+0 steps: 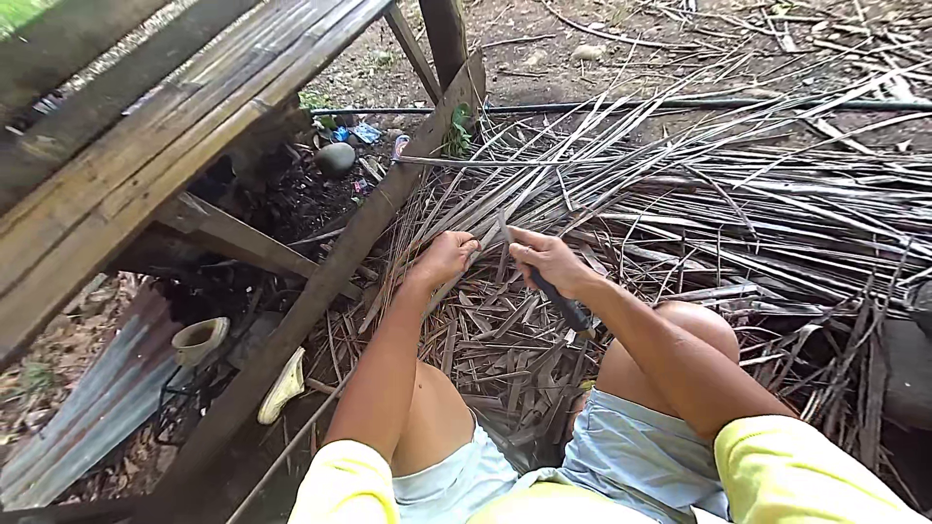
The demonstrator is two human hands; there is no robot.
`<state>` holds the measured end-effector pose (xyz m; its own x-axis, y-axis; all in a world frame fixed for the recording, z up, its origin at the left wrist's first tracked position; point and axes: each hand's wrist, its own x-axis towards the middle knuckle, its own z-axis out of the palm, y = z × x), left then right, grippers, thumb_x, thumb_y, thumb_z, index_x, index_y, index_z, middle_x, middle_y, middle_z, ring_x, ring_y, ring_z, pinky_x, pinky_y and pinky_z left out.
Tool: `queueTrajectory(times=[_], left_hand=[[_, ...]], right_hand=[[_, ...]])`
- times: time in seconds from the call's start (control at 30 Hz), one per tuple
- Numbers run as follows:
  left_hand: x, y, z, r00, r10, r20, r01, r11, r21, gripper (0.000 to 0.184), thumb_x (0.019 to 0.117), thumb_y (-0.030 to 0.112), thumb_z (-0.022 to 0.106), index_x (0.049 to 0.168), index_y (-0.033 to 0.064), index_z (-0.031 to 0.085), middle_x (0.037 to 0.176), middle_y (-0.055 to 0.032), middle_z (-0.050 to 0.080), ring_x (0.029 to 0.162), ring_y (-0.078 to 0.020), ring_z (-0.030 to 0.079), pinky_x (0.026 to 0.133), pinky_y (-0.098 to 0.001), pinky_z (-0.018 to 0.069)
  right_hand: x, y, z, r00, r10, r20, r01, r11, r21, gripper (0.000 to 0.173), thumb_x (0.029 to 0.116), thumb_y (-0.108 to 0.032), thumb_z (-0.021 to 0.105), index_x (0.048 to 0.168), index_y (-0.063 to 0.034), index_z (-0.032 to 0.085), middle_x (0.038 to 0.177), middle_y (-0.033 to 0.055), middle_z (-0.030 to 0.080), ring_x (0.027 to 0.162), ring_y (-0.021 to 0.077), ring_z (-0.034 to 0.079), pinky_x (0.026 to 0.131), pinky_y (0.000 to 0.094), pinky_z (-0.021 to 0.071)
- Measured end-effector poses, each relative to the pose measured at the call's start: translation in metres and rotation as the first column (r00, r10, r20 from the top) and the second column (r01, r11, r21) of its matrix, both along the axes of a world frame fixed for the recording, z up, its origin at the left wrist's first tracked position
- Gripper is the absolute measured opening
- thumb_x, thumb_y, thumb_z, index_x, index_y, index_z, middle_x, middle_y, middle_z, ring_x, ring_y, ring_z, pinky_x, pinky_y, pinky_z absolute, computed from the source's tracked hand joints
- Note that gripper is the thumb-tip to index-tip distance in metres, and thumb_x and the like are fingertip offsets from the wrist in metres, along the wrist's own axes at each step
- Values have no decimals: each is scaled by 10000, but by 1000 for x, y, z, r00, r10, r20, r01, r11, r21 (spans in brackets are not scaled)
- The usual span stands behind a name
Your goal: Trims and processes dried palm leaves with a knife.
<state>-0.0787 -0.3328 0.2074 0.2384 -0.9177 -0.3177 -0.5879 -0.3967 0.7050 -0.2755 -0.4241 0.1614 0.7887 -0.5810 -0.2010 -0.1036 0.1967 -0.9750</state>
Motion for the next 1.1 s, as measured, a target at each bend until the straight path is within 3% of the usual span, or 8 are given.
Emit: queueTrajectory(times=[0.07,0.13,0.33,0.43,0.7,0.9,1.1], left_hand=[[-4,-3,-3,999,-1,-53,-1,999,-33,316,1122,162,439,1131,-23,696,652,-21,532,525,-71,434,531,-240,387],[-10,-5,-2,999,-19,-43,18,999,-38,311,1118,151,449,1097,-31,700,652,-18,523,534,-70,431,544,-236,388],[-17,-6,-1,984,-96,153,97,995,1,310,1115,189,465,1053,-7,697,734,-89,577,652,-187,539,680,-380,479],[-19,-5,2,970,-120,210,114,993,43,324,1119,203,453,1116,-4,702,813,-131,629,725,-241,596,746,-439,512],[-21,-2,8,976,-147,160,144,989,28,306,1117,200,461,1136,33,717,760,-80,594,665,-184,542,691,-382,484],[-20,7,16,987,-154,53,154,988,10,299,1117,182,465,1176,20,710,675,-29,525,563,-105,459,582,-279,423],[-4,18,19,989,-148,5,148,989,-2,297,1114,170,470,1153,18,722,683,-16,544,571,-85,466,583,-259,424]], right_hand=[[9,2,-9,1000,2,4,-3,999,41,527,1089,-158,506,1598,-151,370,688,33,553,471,96,491,436,239,446],[15,1,-16,999,-32,16,31,997,77,547,1085,-152,516,1607,-167,354,687,37,560,462,95,489,426,238,441],[14,-4,-13,987,-157,37,148,971,189,515,1073,-151,544,1572,-143,418,691,35,561,460,102,502,417,238,457],[10,-10,-12,975,-221,25,212,957,197,491,1080,-173,532,1559,-136,433,683,20,545,457,100,494,411,240,451],[-3,-41,-4,932,-362,27,351,916,193,466,1083,-191,530,1539,-136,455,692,12,546,470,112,519,409,257,474],[-19,-67,1,866,-498,45,483,856,188,441,1083,-208,529,1518,-161,475,681,-4,533,465,107,521,409,254,480],[-45,-93,8,782,-619,72,600,780,179,404,1093,-257,509,1491,-194,486,739,-20,533,492,92,521,443,252,500]])
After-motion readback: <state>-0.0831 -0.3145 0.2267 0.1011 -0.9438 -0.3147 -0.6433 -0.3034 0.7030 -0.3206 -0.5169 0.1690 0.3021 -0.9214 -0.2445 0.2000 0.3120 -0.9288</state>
